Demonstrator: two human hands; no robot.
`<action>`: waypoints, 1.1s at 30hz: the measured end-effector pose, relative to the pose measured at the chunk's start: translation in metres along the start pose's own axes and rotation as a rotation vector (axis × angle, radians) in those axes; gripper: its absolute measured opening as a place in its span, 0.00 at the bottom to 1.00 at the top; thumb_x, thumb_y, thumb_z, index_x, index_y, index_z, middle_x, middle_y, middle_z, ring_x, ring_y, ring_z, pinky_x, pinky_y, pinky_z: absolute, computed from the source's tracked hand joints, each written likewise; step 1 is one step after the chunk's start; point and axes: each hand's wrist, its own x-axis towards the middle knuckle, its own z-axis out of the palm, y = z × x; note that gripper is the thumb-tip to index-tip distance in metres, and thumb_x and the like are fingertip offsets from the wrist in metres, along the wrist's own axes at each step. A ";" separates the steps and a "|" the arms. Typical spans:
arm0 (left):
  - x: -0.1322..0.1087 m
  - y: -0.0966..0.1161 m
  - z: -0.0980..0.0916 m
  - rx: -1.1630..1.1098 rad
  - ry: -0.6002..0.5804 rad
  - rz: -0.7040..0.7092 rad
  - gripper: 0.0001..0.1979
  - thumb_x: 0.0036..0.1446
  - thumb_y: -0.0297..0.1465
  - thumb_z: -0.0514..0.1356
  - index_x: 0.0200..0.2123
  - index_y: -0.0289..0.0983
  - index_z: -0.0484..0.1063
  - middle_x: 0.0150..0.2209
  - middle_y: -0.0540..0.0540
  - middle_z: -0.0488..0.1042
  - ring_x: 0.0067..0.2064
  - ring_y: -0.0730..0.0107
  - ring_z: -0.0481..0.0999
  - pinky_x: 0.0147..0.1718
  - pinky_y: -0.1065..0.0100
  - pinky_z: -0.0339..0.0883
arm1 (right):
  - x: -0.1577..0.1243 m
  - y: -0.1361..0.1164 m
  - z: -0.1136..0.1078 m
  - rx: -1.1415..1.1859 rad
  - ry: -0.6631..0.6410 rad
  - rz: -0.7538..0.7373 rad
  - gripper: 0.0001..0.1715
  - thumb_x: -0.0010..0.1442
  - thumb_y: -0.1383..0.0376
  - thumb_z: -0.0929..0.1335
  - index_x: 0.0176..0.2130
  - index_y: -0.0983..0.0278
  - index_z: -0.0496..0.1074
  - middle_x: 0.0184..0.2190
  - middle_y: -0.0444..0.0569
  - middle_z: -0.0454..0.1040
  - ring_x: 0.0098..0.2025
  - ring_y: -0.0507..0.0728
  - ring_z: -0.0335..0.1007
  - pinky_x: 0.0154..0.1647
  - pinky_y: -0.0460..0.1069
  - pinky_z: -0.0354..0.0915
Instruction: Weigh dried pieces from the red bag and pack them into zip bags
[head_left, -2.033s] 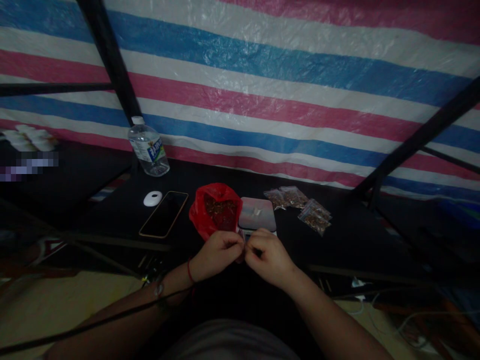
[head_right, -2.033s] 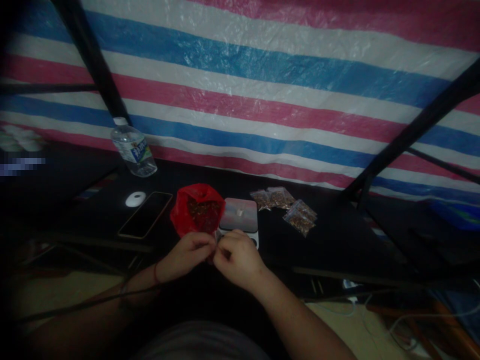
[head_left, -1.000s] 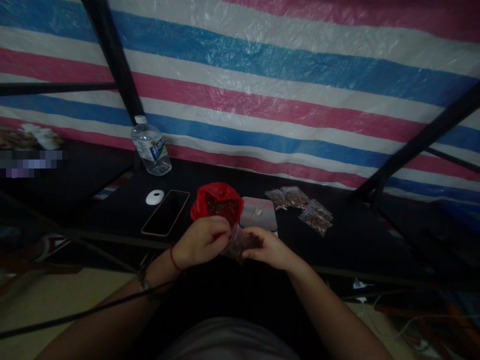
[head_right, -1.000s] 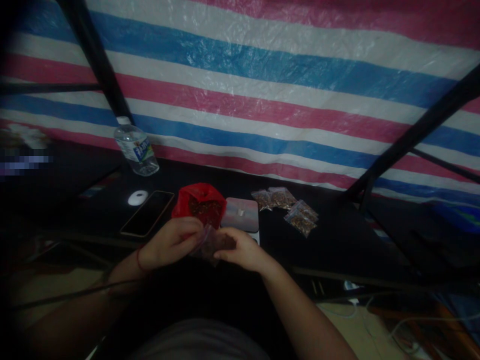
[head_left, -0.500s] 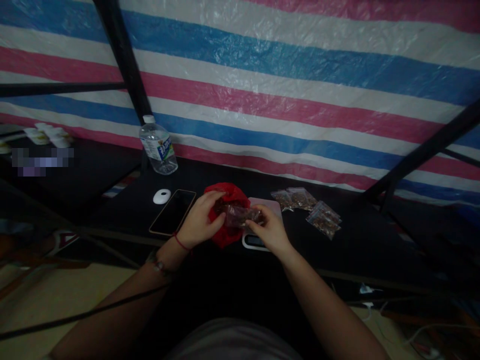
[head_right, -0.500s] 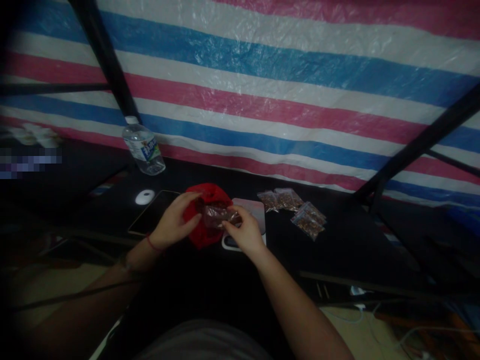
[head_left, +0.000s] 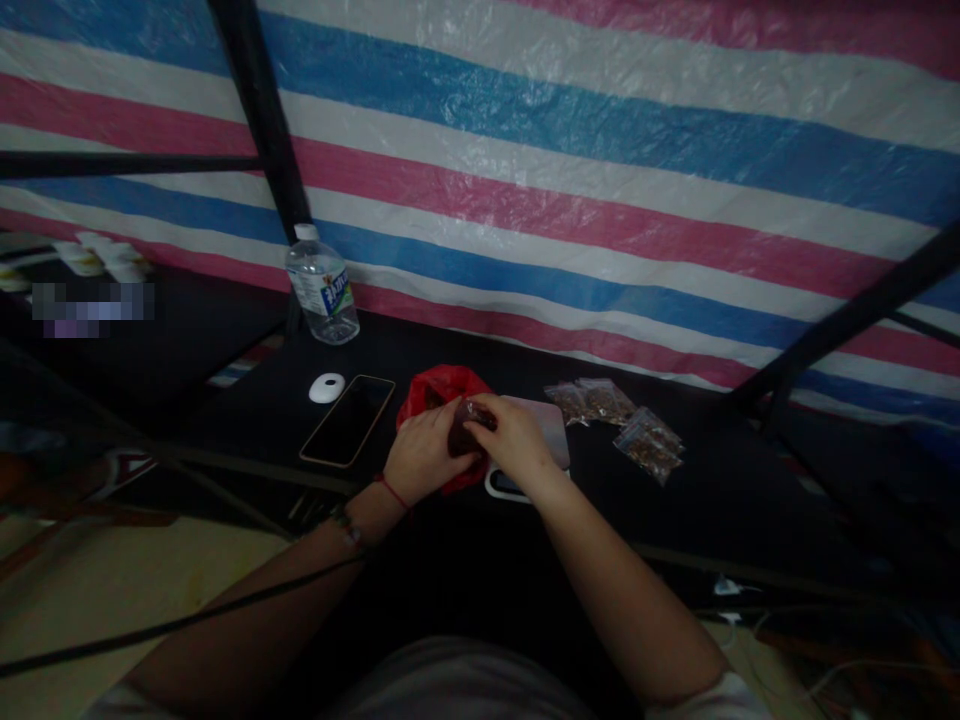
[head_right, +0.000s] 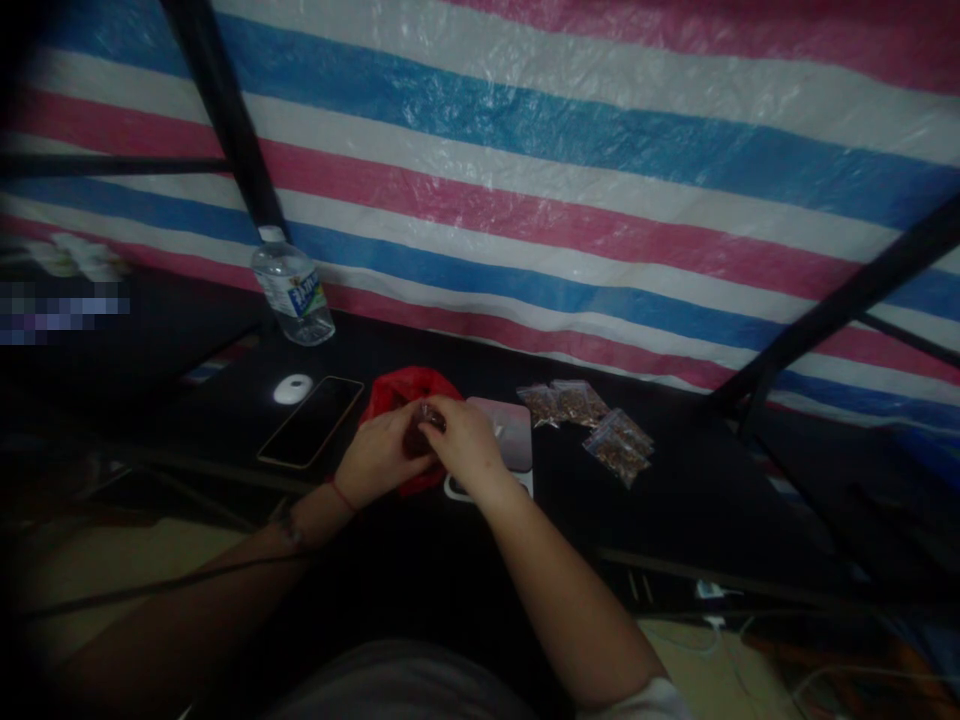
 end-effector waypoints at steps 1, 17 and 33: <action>0.000 0.001 0.000 0.017 -0.004 -0.022 0.34 0.50 0.42 0.64 0.58 0.38 0.60 0.50 0.39 0.73 0.50 0.55 0.73 0.48 0.59 0.65 | 0.001 -0.002 0.000 -0.001 -0.010 -0.011 0.17 0.55 0.69 0.69 0.46 0.61 0.73 0.41 0.49 0.78 0.42 0.56 0.74 0.45 0.50 0.67; 0.003 -0.006 -0.003 -0.018 0.052 -0.067 0.34 0.52 0.38 0.61 0.60 0.33 0.56 0.45 0.38 0.76 0.46 0.55 0.77 0.45 0.59 0.68 | 0.002 -0.007 -0.012 0.065 0.126 -0.095 0.08 0.57 0.71 0.67 0.32 0.61 0.76 0.33 0.47 0.77 0.38 0.54 0.72 0.43 0.49 0.66; 0.004 -0.010 0.002 -0.168 0.104 -0.011 0.41 0.45 0.39 0.67 0.61 0.35 0.56 0.53 0.36 0.71 0.53 0.50 0.71 0.52 0.52 0.65 | -0.006 0.009 -0.005 0.103 0.253 0.087 0.09 0.57 0.66 0.65 0.35 0.62 0.75 0.33 0.47 0.78 0.35 0.56 0.74 0.39 0.50 0.67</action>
